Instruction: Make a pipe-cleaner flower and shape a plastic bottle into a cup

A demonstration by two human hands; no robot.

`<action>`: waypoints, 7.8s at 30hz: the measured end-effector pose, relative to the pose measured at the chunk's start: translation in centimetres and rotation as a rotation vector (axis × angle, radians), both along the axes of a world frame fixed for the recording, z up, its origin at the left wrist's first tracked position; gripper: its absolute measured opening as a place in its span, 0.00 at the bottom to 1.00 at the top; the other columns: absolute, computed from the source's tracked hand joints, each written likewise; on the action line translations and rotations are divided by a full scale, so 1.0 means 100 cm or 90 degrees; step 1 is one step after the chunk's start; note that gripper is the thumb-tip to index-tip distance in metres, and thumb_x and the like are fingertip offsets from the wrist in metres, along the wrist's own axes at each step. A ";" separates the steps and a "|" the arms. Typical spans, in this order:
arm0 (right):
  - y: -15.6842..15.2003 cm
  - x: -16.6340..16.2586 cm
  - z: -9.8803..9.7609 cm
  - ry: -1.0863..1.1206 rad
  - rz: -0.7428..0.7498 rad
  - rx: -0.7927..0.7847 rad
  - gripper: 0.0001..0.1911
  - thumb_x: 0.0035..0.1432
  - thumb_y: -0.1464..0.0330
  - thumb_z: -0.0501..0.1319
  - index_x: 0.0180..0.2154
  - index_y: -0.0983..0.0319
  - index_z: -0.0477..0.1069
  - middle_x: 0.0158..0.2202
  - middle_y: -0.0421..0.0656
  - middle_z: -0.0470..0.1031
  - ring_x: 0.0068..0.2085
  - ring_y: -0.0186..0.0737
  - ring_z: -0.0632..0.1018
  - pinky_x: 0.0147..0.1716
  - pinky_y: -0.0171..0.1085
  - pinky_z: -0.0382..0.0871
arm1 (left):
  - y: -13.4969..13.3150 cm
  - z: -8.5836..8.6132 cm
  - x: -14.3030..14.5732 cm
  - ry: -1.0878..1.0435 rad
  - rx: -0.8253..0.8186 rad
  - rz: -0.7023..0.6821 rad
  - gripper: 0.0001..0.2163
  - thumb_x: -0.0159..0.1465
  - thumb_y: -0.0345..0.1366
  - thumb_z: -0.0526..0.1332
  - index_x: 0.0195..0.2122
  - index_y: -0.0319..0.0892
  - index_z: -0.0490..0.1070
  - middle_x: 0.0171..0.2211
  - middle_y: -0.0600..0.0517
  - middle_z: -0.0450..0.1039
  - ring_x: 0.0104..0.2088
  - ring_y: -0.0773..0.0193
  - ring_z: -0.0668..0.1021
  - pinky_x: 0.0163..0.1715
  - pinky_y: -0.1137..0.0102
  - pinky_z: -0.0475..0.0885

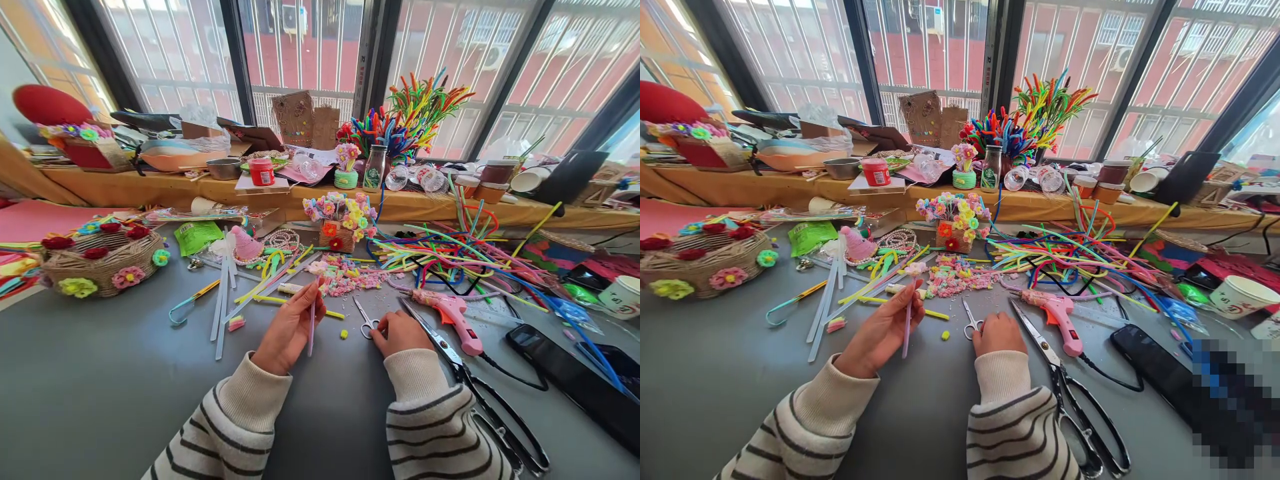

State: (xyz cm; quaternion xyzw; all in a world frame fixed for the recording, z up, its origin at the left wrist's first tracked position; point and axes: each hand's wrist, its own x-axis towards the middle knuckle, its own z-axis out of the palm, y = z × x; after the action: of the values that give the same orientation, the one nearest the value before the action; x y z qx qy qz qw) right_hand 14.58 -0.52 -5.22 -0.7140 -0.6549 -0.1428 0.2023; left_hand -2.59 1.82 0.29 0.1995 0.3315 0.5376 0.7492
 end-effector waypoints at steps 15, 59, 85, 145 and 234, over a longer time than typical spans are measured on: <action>-0.009 0.006 0.015 0.518 0.065 -0.064 0.10 0.38 0.62 0.55 0.16 0.61 0.69 0.13 0.38 0.65 0.16 0.33 0.64 0.17 0.32 0.55 | -0.004 0.001 -0.001 0.067 0.145 0.035 0.06 0.50 0.34 0.58 0.29 0.38 0.67 0.09 0.63 0.56 0.11 0.81 0.59 0.13 0.84 0.55; -0.017 -0.035 0.015 0.693 0.330 -0.150 0.20 0.42 0.55 0.53 0.14 0.61 0.49 0.12 0.33 0.48 0.16 0.26 0.51 0.15 0.29 0.45 | -0.010 0.002 0.008 0.378 0.332 -0.225 0.07 0.51 0.36 0.55 0.21 0.39 0.58 0.16 0.57 0.61 0.20 0.72 0.65 0.22 0.75 0.60; -0.021 -0.031 0.021 0.700 0.345 -0.133 0.20 0.42 0.57 0.54 0.13 0.61 0.48 0.12 0.32 0.47 0.16 0.26 0.51 0.15 0.30 0.45 | -0.012 0.005 0.007 0.331 0.347 -0.266 0.07 0.50 0.34 0.54 0.19 0.39 0.57 0.16 0.59 0.55 0.18 0.74 0.59 0.19 0.76 0.55; -0.025 -0.042 0.027 0.874 0.397 -0.238 0.25 0.41 0.48 0.50 0.12 0.62 0.54 0.11 0.33 0.49 0.15 0.25 0.52 0.15 0.30 0.44 | -0.011 0.003 0.007 0.353 0.299 -0.335 0.08 0.51 0.34 0.53 0.17 0.39 0.58 0.16 0.57 0.55 0.19 0.72 0.60 0.22 0.75 0.57; -0.022 -0.029 0.029 0.888 0.356 -0.186 0.26 0.42 0.46 0.47 0.13 0.63 0.58 0.10 0.33 0.48 0.13 0.25 0.51 0.13 0.29 0.44 | -0.015 0.008 0.008 0.421 0.341 -0.348 0.09 0.49 0.35 0.52 0.15 0.39 0.56 0.14 0.57 0.56 0.18 0.72 0.59 0.20 0.75 0.54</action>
State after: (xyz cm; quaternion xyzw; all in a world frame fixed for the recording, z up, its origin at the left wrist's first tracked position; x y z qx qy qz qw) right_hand 11.68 -2.74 -2.30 -0.4661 -0.5439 0.4854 0.5014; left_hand -1.77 0.32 1.09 0.6240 0.3369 0.2961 0.6399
